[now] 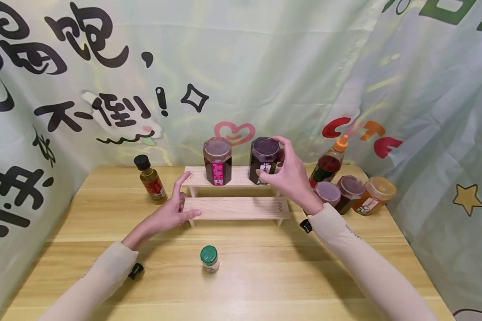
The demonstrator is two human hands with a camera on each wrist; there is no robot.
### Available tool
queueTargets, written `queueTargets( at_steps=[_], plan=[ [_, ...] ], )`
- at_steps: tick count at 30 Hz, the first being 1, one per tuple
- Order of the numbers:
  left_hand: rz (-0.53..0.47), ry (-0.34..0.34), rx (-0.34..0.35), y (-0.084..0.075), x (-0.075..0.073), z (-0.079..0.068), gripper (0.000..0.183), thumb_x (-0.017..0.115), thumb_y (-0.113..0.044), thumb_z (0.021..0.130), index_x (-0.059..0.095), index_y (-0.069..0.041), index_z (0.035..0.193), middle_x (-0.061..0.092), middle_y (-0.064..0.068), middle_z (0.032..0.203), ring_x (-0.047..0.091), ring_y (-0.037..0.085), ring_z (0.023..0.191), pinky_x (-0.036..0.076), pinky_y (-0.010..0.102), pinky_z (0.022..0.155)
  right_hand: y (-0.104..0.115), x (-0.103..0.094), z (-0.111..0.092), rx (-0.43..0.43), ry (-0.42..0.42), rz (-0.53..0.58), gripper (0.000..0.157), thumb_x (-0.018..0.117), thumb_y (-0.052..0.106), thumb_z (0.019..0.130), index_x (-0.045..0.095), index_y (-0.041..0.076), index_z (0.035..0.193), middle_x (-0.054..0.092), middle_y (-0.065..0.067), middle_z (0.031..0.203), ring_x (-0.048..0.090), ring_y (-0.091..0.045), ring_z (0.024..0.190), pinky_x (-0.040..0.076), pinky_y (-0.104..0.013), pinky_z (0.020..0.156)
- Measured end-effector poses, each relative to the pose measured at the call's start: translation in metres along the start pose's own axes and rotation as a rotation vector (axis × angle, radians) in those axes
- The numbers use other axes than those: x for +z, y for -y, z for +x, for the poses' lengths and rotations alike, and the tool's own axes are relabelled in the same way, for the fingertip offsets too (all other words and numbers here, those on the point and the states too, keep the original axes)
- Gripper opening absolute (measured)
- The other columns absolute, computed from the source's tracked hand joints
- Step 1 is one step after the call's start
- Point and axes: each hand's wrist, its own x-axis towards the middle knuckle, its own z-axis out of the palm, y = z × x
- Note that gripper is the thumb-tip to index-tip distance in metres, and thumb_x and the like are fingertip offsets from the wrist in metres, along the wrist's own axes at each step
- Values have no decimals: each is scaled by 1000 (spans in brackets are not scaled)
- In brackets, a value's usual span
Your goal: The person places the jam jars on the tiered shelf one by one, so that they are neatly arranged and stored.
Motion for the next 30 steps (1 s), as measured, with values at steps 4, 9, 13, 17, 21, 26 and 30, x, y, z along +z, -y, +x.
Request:
queueTargets(
  at_steps=[4,9,13,17,21,26,30],
  plan=[
    [19,-8,16,1,0,0,117,83,-14,100,-6,-35,174,43,6,78,43,21,68,41,30,58,1,-5,1,18,62,-6,103,96,25,84,33,17,166,66,-13,118,63,-33,94,51,-44,76],
    [22,-15,29,1,-1,-1,117,83,-11,100,-6,-30,174,42,5,76,43,20,66,39,29,57,1,-12,-2,91,163,39,114,98,33,85,23,14,170,57,-20,145,65,-38,116,56,-52,91],
    [6,-2,29,2,0,-1,116,82,-11,101,-6,-31,174,42,5,77,44,19,65,40,29,56,0,-27,-15,96,154,72,104,93,25,90,26,14,168,52,-21,152,59,-38,132,52,-57,106],
    [-1,3,32,2,0,0,116,81,-11,101,-6,-36,174,43,6,77,44,19,64,40,29,55,-1,-51,-28,25,92,29,79,85,18,96,40,8,161,55,-18,151,57,-36,135,49,-58,105],
    [3,2,36,2,1,0,116,81,-10,101,-6,-35,174,42,5,77,43,19,64,40,29,55,-8,-77,-40,-1,30,-13,60,79,16,102,51,7,154,60,-12,149,60,-32,134,50,-53,105],
    [15,0,33,1,0,0,116,81,-13,101,-5,-37,174,42,6,77,43,20,67,40,29,57,-20,-106,-60,7,-61,-45,50,78,13,102,59,8,147,65,-9,140,63,-22,125,49,-26,98],
    [12,-4,29,0,0,0,116,82,-13,101,-5,-37,174,43,6,77,43,20,67,40,29,57,-35,-128,-74,-15,-130,-73,50,81,5,98,63,4,144,66,-13,136,61,-12,118,45,-13,94]
  ],
)
